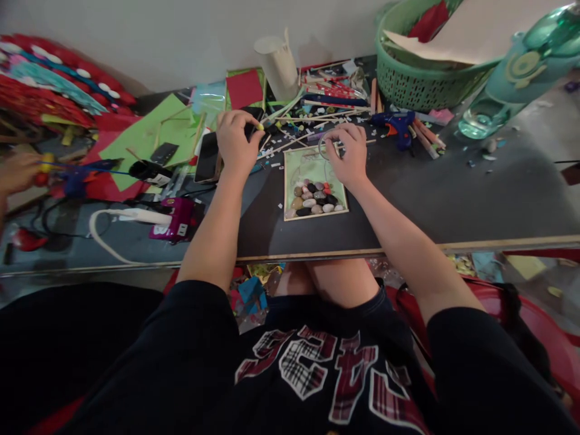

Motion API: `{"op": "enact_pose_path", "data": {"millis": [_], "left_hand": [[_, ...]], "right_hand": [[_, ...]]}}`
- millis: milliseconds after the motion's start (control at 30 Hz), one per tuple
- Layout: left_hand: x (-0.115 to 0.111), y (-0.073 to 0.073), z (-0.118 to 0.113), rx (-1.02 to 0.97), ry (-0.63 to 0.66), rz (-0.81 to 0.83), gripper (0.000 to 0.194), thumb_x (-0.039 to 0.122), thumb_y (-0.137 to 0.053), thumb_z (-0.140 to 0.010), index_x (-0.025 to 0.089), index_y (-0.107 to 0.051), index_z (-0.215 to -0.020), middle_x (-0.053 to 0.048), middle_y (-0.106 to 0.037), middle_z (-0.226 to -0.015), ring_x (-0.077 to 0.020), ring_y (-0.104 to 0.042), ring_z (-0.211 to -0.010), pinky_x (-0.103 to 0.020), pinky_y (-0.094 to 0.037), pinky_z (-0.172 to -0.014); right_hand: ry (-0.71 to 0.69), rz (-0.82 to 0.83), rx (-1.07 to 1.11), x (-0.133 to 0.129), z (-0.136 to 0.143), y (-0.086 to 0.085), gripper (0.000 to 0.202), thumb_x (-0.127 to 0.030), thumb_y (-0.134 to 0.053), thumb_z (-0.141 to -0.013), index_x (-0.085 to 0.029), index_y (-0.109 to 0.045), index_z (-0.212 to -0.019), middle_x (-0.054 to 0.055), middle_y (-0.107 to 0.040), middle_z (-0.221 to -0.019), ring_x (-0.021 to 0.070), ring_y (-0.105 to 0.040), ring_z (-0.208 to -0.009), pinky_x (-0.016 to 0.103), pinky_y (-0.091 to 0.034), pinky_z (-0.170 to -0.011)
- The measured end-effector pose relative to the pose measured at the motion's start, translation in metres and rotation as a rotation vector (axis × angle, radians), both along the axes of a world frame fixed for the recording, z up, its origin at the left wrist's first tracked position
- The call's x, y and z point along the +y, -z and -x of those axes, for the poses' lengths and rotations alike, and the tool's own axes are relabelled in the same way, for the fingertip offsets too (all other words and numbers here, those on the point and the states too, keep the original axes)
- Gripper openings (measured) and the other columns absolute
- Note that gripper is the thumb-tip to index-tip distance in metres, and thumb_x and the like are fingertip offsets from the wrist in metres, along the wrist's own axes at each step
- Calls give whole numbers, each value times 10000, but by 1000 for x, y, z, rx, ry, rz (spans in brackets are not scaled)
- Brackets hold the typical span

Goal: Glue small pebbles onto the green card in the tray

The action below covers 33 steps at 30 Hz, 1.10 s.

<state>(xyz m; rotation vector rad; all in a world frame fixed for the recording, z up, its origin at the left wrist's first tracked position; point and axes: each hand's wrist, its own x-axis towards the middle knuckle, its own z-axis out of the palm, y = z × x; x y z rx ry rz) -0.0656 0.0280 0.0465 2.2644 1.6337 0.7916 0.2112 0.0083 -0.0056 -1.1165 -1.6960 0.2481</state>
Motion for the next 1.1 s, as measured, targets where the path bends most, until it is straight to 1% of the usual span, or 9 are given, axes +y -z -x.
{"op": "enact_pose_path", "data": {"millis": [33, 67, 200, 300, 400, 500, 733, 933, 1100], "left_hand": [[-7, -2, -5, -46, -45, -25, 279, 491, -522, -1030, 320, -672, -1190, -59, -749, -1174, -296, -598, -1285, -507, -479, -1115], [-13, -3, -9, -80, -46, -29, 260, 475, -562, -1013, 309, -677, -1177, -53, -760, -1151, -280, -637, -1234, -472, -513, -1071], [-26, -1, -25, -177, 165, 44, 225, 404, -721, -901, 230, -718, -1044, -48, -792, -1038, -206, -726, -980, -338, -571, -854], [-29, 5, -33, -169, 308, 137, 198, 362, -786, -836, 202, -758, -949, -51, -804, -968, -191, -737, -881, -321, -560, -799], [-31, 10, -39, -127, 406, 256, 196, 364, -809, -820, 207, -793, -936, -47, -814, -921, -209, -743, -860, -346, -565, -821], [-33, 14, -44, -106, 472, 301, 172, 377, -752, -876, 237, -815, -955, -34, -820, -924, -219, -747, -867, -368, -572, -855], [-30, 17, -48, 19, 521, 153, 134, 342, -732, -882, 250, -828, -902, -47, -808, -983, -246, -731, -1042, -398, -549, -967], [-32, 15, -48, 33, 546, 123, 171, 236, -662, -877, 257, -831, -872, -39, -806, -1046, -266, -716, -1101, -456, -528, -1051], [-36, 13, -49, 23, 539, 130, 237, 153, -609, -843, 238, -827, -885, -41, -806, -1023, -260, -714, -1090, -446, -534, -1031]], "right_hand": [[2, -3, -6, 0, 0, 0, 331, -589, -591, -959, -279, -709, -950, 90, -682, -1118, 316, -596, -1216, 638, -416, -1169], [7, -5, -11, 1, -1, 1, 332, -590, -591, -959, -279, -708, -953, 91, -682, -1118, 315, -598, -1212, 633, -421, -1165], [34, -2, -20, 3, -2, 2, 346, -605, -569, -969, -287, -703, -966, 94, -682, -1114, 314, -599, -1193, 621, -438, -1155], [30, 6, -27, 2, -3, 0, 359, -618, -553, -974, -292, -702, -966, 99, -678, -1120, 316, -595, -1189, 621, -434, -1158], [32, 13, -37, 1, -3, -2, 366, -627, -547, -975, -295, -700, -967, 99, -677, -1127, 317, -588, -1196, 617, -440, -1154], [31, 7, -47, 1, -4, -3, 369, -631, -550, -973, -294, -700, -956, 102, -679, -1121, 318, -590, -1185, 612, -453, -1143], [22, 12, -51, 1, -5, -4, 368, -638, -555, -971, -300, -698, -954, 103, -679, -1120, 324, -586, -1207, 619, -450, -1148], [39, 9, -53, -1, -3, -5, 376, -642, -561, -970, -294, -701, -937, 96, -687, -1106, 319, -599, -1195, 618, -468, -1141], [17, 14, -42, 0, -3, -4, 397, -651, -556, -971, -285, -702, -929, 98, -686, -1109, 325, -605, -1200, 636, -452, -1149]]}}
